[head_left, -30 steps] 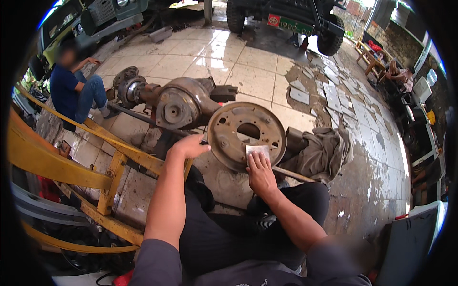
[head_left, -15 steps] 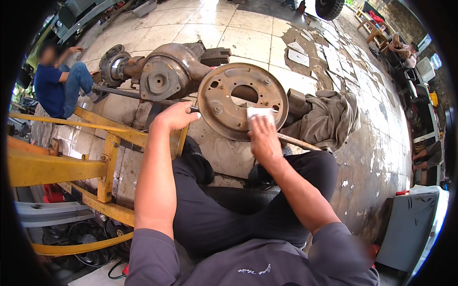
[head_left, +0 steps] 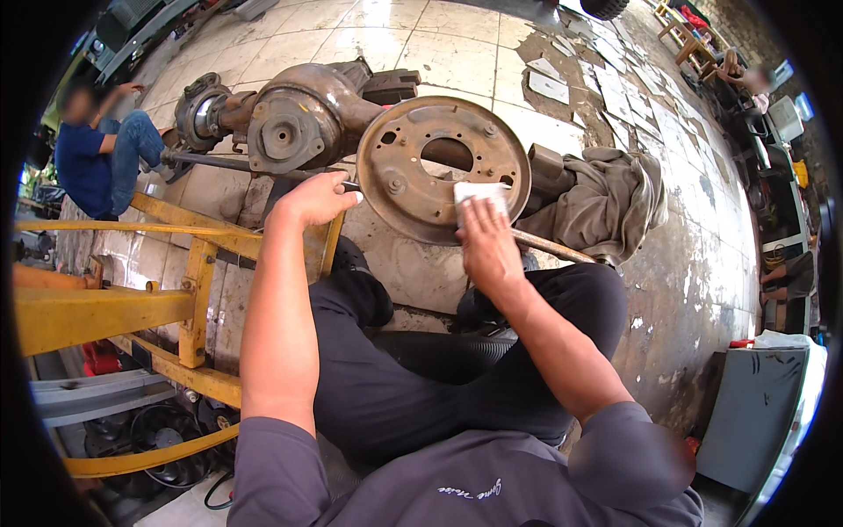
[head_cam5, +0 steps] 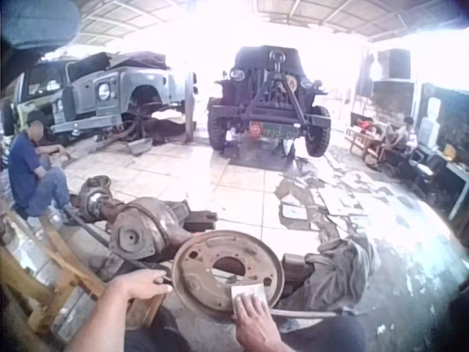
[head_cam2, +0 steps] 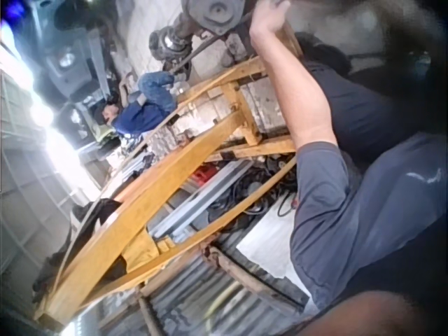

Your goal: The person is cleaning a brake drum using sandpaper. They are sitting on the floor in a workshop, holding the brake drum with one hand and scrubbing it with sandpaper in the other. The person rotates the drum to clean different areas.

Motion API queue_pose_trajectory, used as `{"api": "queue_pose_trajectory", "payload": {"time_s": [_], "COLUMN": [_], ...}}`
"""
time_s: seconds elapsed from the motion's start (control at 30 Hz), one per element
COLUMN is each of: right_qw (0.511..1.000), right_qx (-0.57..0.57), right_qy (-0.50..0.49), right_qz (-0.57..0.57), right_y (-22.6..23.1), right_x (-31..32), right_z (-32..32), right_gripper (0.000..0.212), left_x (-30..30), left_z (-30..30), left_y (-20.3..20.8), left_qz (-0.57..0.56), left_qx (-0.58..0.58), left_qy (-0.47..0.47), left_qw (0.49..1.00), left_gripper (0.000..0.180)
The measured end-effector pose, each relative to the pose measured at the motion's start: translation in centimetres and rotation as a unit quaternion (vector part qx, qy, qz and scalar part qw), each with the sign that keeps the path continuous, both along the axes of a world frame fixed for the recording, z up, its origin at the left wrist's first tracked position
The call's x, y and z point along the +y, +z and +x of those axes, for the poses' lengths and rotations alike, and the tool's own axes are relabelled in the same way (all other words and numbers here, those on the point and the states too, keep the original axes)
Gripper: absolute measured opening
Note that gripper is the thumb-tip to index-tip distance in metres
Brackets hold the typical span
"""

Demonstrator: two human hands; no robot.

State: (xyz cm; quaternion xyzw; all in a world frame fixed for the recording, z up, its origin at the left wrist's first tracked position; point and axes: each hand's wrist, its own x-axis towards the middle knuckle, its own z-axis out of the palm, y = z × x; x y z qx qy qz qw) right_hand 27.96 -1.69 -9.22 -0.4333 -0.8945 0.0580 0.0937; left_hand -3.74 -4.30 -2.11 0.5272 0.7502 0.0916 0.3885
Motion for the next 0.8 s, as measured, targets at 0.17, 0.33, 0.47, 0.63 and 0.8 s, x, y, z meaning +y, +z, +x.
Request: {"api": "queue_pose_trajectory", "payload": {"time_s": [0.17,0.33,0.47,0.63,0.8], "right_qw": [0.999,0.998,0.999,0.999,0.998], "right_qx": [0.031,0.052,0.038,0.038,0.03], "right_qy": [-0.031,0.042,-0.016,-0.002,0.052], "right_qz": [-0.012,-0.02,-0.021,-0.016,-0.015], "right_y": [0.1,0.0,0.3,0.3,-0.3], "right_x": [0.6,-0.8,-0.1,0.0,-1.4], "right_z": [0.0,-0.2,0.0,0.2,0.2], "right_gripper": [0.049,0.048,0.048,0.048,0.049], "left_x": [-0.1,-0.2,-0.1,-0.3,-0.1], "left_z": [-0.8,-0.5,-0.4,-0.4,-0.2], "left_y": [-0.9,-0.5,-0.6,-0.2,0.3], "left_qz": [-0.001,-0.005,-0.009,-0.008,-0.014], "left_qx": [-0.028,-0.032,-0.024,-0.039,-0.034], "left_qy": [0.008,0.016,-0.001,0.012,0.001], "left_qw": [1.0,0.999,1.0,0.999,0.999], "left_gripper": [0.073,0.068,0.068,0.071,0.072]}}
